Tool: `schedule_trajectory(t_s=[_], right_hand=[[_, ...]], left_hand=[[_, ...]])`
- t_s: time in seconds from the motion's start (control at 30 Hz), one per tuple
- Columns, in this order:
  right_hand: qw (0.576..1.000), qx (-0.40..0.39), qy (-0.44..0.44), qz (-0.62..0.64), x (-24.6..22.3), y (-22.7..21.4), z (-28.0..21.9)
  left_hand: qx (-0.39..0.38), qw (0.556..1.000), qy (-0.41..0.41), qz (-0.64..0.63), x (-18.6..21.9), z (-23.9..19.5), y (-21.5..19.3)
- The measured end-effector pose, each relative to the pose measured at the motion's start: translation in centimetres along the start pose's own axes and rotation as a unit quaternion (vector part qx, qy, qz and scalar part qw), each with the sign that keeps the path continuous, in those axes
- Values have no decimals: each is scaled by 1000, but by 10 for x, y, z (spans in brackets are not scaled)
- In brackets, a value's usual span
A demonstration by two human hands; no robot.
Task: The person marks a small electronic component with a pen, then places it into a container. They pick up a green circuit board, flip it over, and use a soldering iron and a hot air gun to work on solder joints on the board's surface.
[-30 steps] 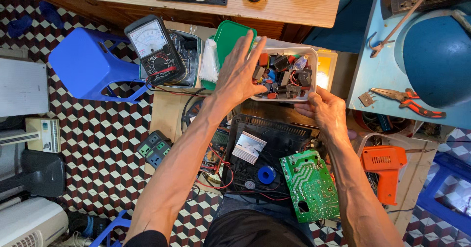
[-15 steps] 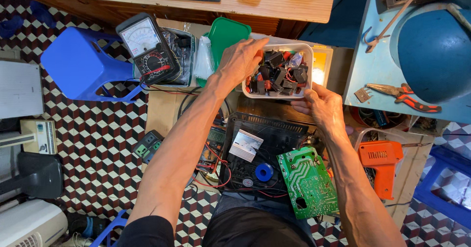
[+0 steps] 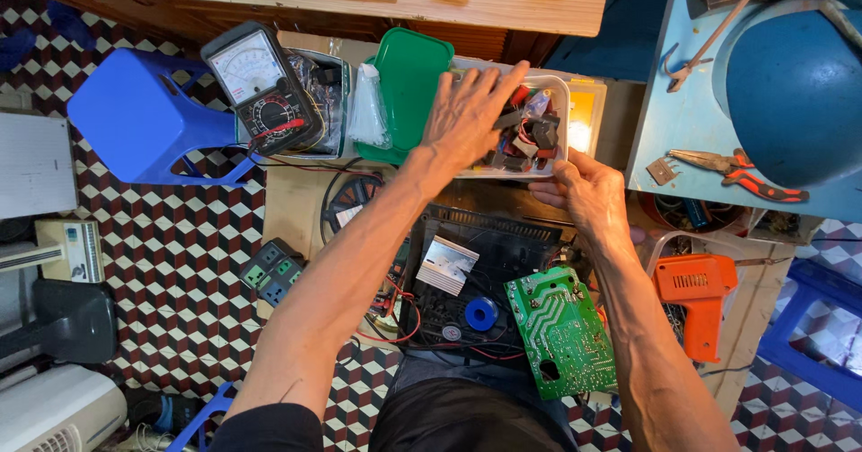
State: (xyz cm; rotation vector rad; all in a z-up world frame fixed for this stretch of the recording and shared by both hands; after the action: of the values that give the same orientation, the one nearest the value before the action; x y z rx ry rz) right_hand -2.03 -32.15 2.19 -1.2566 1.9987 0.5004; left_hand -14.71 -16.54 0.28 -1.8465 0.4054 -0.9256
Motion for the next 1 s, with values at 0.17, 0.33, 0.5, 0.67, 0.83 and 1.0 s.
schedule_trajectory(t_s=[0.17,0.33,0.5,0.67,0.83,1.0], right_hand=[[1000,-6,-8,7,-1,-1,-2],[1000,-6,-5,18,1,-2,0],[1000,-4,-7,18,3,-3,4],[1000,-8,-11,23,10,-3,7],[1000,-8,-10,28,12,-5,10],[998,2,-44,53,7,-3,-14]], left_hand=[[15,998,44,-48,-29,12,-4],[-33,997,37,-67,-19,5,-9],[-26,998,23,-48,11,3,-25],[19,999,-1,-27,31,1,-24],[15,998,21,-62,23,9,-18],[145,978,124,-84,29,-10,-56]])
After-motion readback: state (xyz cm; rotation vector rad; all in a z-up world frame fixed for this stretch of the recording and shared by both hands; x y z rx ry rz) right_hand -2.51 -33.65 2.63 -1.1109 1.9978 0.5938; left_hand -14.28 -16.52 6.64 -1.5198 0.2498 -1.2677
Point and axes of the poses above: each hand's wrist, its own z-axis towards the middle knuckle, its own y-axis out of the palm, x = y × z, the point moved 6 cm from there along z, towards the middle knuckle, and after that the axes turned 3 degrees about -z, right-handed, at the moved point
